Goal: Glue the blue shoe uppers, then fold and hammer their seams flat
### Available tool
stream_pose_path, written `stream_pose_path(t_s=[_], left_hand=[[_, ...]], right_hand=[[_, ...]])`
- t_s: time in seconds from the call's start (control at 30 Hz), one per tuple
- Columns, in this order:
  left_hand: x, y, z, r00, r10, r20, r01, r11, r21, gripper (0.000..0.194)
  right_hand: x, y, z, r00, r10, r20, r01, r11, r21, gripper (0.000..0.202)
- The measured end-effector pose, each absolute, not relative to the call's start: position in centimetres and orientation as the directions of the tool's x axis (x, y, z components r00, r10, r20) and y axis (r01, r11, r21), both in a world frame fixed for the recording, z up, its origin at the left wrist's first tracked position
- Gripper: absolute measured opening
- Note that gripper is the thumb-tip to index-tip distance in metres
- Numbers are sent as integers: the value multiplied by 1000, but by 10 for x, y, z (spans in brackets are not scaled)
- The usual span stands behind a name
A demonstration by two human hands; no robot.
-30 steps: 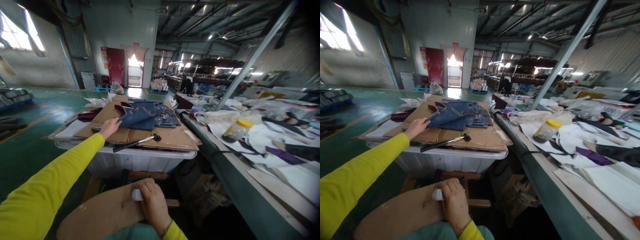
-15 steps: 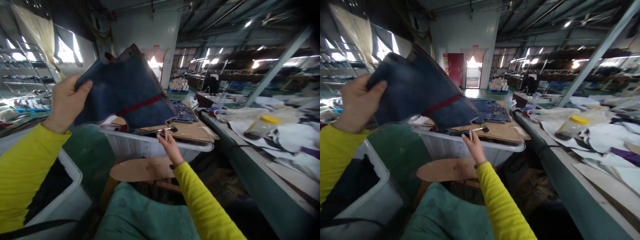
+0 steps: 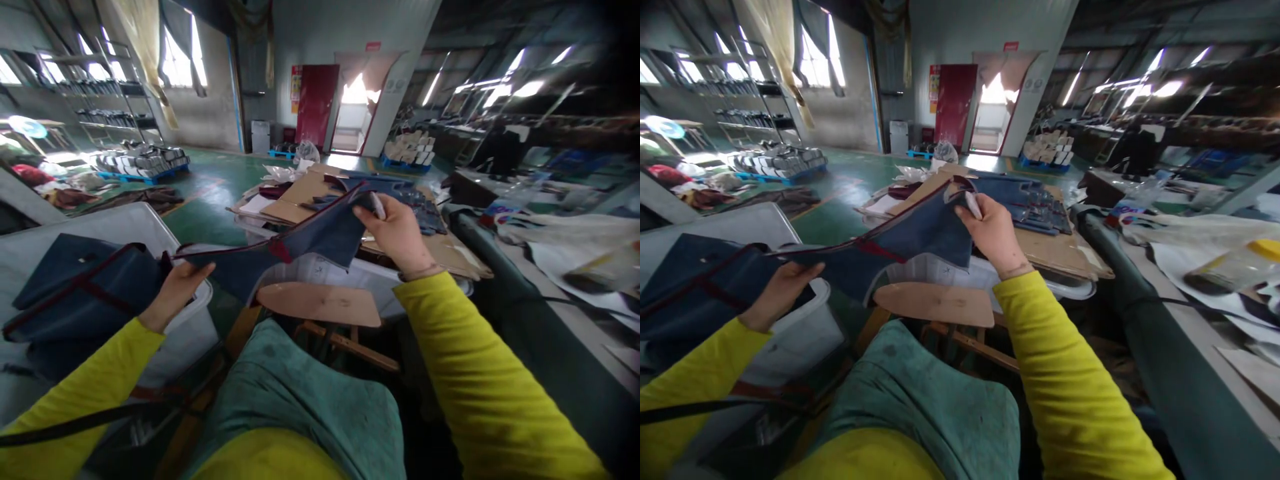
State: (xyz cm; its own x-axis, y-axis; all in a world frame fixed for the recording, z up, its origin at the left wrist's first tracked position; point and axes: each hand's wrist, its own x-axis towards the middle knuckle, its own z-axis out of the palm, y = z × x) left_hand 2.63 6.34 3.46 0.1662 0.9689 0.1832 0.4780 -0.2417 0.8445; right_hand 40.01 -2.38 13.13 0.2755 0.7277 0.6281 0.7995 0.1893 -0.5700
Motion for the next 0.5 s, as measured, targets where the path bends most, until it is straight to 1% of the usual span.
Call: stream_pose_path(t_s=[0.07, 0.1, 0.17, 0.23, 0.3, 0.4, 0.47, 0.5], left_hand=[[21, 59, 8, 194, 980, 43, 432, -125, 893, 48], [19, 58, -3, 203, 979, 7, 383, -86, 920, 48], [16, 59, -17, 202, 979, -9, 253, -43, 967, 53], [14, 62, -25, 231, 972, -49, 178, 7, 984, 59], [14, 65, -30, 293, 946, -142, 199, 86, 976, 63], [26, 64, -43, 382, 875, -297, 291, 191, 937, 66], [46, 57, -59, 473, 799, -371, 329, 230, 916, 63], [58, 52, -68, 526, 752, -397, 345, 238, 908, 61]], right_hand=[[392, -28, 139, 202, 764, 612, 876, 138, -462, 23], [386, -29, 140, 170, 780, 602, 900, 126, -416, 23], [376, -29, 142, 128, 795, 592, 932, 107, -345, 24], [368, -27, 143, 110, 802, 587, 954, 80, -289, 23], [366, -26, 144, 103, 817, 568, 972, 38, -231, 21], [377, -28, 135, 86, 865, 495, 989, -16, -145, 21], [395, -34, 119, 98, 899, 426, 990, -46, -130, 21], [405, -39, 108, 117, 914, 390, 986, -62, -152, 22]])
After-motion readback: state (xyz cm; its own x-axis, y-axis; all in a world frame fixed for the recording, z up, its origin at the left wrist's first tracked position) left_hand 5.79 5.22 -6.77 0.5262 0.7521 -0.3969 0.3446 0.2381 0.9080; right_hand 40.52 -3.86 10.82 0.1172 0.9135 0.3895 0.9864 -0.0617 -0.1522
